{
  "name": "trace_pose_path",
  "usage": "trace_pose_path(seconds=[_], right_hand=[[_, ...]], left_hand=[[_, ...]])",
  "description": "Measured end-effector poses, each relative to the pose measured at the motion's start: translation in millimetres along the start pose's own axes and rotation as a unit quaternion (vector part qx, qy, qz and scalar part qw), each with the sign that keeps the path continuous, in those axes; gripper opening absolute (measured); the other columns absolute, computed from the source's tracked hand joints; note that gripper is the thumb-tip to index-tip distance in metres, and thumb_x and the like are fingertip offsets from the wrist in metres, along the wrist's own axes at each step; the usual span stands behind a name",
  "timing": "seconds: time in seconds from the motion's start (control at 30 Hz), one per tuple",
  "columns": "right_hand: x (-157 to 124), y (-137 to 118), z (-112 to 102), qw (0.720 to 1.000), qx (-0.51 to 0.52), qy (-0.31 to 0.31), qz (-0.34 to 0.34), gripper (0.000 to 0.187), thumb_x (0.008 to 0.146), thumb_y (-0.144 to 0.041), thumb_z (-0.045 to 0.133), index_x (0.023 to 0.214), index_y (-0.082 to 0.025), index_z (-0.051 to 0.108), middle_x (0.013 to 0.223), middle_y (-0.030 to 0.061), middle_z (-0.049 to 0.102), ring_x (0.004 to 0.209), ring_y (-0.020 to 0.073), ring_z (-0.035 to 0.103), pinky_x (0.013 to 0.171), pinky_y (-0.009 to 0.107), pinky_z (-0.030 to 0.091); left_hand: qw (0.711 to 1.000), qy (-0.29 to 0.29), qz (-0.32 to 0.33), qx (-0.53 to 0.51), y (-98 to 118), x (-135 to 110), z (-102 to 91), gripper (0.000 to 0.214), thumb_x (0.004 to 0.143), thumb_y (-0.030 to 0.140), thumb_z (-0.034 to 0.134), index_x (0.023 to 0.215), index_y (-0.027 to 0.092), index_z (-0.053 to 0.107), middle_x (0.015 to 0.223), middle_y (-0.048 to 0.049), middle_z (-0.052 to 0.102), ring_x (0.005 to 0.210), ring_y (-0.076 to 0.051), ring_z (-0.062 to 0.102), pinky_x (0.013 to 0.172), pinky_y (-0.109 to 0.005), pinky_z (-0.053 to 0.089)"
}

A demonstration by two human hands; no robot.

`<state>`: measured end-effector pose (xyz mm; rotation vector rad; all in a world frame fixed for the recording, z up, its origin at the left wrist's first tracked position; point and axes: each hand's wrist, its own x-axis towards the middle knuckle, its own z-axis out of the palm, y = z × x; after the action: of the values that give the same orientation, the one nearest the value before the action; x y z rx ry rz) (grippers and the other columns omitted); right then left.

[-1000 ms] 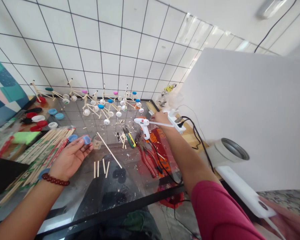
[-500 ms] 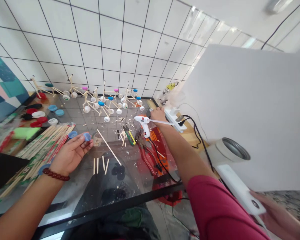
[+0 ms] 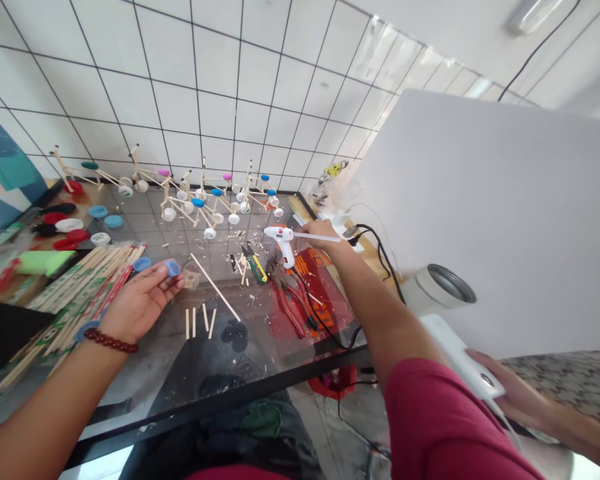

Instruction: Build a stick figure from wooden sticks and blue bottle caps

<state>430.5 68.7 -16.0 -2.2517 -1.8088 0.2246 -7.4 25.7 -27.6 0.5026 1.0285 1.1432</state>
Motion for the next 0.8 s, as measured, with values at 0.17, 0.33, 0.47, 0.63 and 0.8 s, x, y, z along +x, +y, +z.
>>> trace_pose_path(seconds=[0.17,0.33,0.47,0.63,0.8], right_hand=[[-6,-5,-8,0.995,-0.076,-0.056,0.033,0.015,0.095,-0.013,0.079,0.080,-0.013,0.075,0.085,0.0072,0.077,0.107,0.0243,0.072,0.105,0.042,0.046],[-10,-12,-18,0.985,-0.153,-0.070,0.026,0.029,0.106,-0.040,0.073,0.123,-0.016,0.073,0.129,0.0091,0.074,0.118,0.0257,0.072,0.106,0.051,0.059],[-10,-18,-9,0.979,-0.193,-0.066,0.010,0.029,0.110,-0.033,0.068,0.134,-0.017,0.069,0.140,0.0115,0.070,0.121,0.0238,0.072,0.108,0.048,0.059],[-5,-25,0,0.973,-0.227,-0.044,0.009,0.035,0.112,-0.034,0.064,0.142,-0.016,0.065,0.143,0.0129,0.067,0.121,0.0244,0.071,0.104,0.050,0.061],[-15,-35,0,0.974,-0.227,-0.015,0.018,0.036,0.111,-0.034,0.067,0.142,-0.016,0.065,0.144,0.0138,0.067,0.122,0.0249,0.071,0.104,0.050,0.061]], left_hand=[[1.000,-0.007,0.002,0.001,1,-1,-0.3,0.035,0.102,0.000,0.051,0.078,0.013,0.073,0.074,-0.0061,0.076,0.068,-0.016,0.075,0.066,-0.025,0.068],[1.000,-0.016,0.003,0.014,0,1,-1.5,0.039,0.103,0.003,0.051,0.075,0.012,0.076,0.076,-0.0069,0.076,0.067,-0.015,0.074,0.067,-0.024,0.068],[1.000,-0.024,0.005,0.015,-3,4,-3.7,0.040,0.103,0.003,0.051,0.075,0.012,0.078,0.077,-0.0075,0.077,0.068,-0.015,0.076,0.068,-0.024,0.069],[1.000,-0.023,0.006,0.014,-4,5,-4.3,0.039,0.103,0.002,0.052,0.076,0.013,0.079,0.078,-0.0082,0.078,0.069,-0.016,0.076,0.068,-0.025,0.069],[1.000,-0.022,0.004,0.000,-4,4,-3.8,0.038,0.102,0.001,0.052,0.077,0.011,0.079,0.078,-0.0095,0.078,0.067,-0.016,0.076,0.067,-0.025,0.069]])
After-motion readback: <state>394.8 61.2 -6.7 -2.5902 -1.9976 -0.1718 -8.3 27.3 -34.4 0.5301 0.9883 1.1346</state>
